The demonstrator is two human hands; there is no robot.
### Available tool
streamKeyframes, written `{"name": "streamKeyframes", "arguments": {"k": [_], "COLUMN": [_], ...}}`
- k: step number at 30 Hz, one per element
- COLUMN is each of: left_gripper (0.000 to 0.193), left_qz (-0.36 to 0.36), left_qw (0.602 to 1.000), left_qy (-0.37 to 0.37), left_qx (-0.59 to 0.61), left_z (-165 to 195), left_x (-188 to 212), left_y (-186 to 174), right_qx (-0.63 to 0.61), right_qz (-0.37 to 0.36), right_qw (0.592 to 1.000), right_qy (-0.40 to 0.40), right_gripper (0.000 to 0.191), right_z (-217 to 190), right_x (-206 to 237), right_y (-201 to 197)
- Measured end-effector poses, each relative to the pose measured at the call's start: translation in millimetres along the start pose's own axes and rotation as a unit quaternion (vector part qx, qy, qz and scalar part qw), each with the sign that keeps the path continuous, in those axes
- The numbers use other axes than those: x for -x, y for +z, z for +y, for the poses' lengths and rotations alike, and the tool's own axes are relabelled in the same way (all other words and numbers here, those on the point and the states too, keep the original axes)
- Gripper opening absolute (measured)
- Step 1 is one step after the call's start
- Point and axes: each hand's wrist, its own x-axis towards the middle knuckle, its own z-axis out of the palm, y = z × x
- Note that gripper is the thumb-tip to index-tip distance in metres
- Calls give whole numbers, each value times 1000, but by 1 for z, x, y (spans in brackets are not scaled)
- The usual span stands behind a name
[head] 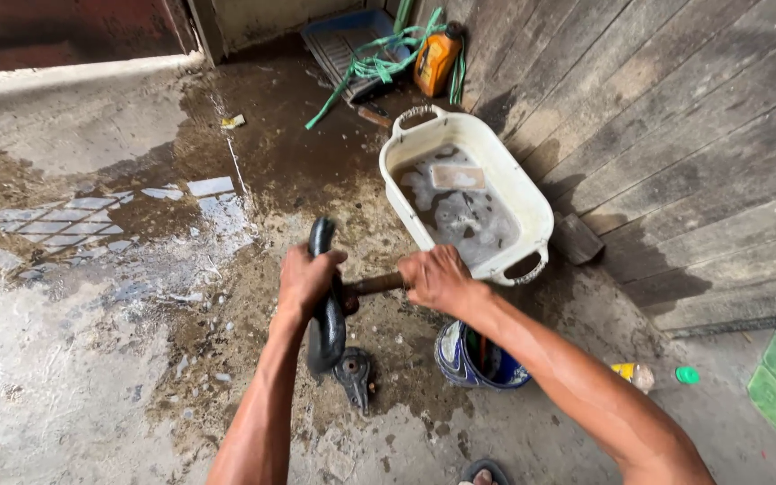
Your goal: The person scrubs a bicycle saddle with a brush, dipping the brush into a basin of soapy water and working the saddle surface and its mounting area. They turn the saddle to reach different sides and hold it up at the end.
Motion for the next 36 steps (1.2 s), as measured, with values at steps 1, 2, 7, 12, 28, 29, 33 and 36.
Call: {"name": "streamKeyframes", "arguments": {"k": [1,2,7,12,28,29,33,36], "left_gripper": [37,37,40,35,36,37,37,38], "left_qz": [9,21,13,-34,14,15,27,36], "left_qw": [993,973,972,987,997,997,996,997], "left_qy": [109,218,223,-105,-80,-79,-70,-46], "left_qx": [-39,-76,-70,120,7,9,-45,-58], "left_z": [1,1,9,17,25,25,24,24], "left_x": [0,2,10,11,8,8,8,9], "left_y": [1,3,5,-17,-25,-24,-22,-21], "right_qx": [44,-106,-390,-60,-140,-134,-97,-33], "right_qz": [43,-109,-387,44,37,36,51,68], "right_qw": [997,988,788,995,980,981,988,994], "right_qy": [-43,37,278,73,136,133,106,77], "right_gripper": [13,15,38,35,26,24,19,12], "right_z": [3,7,15,21,4,3,2,-3], "right_x": [-2,-6,-17,7,-2,-2,-2,-3], "right_y": [-3,-7,-20,-9,-16,-16,-17,-20]}}
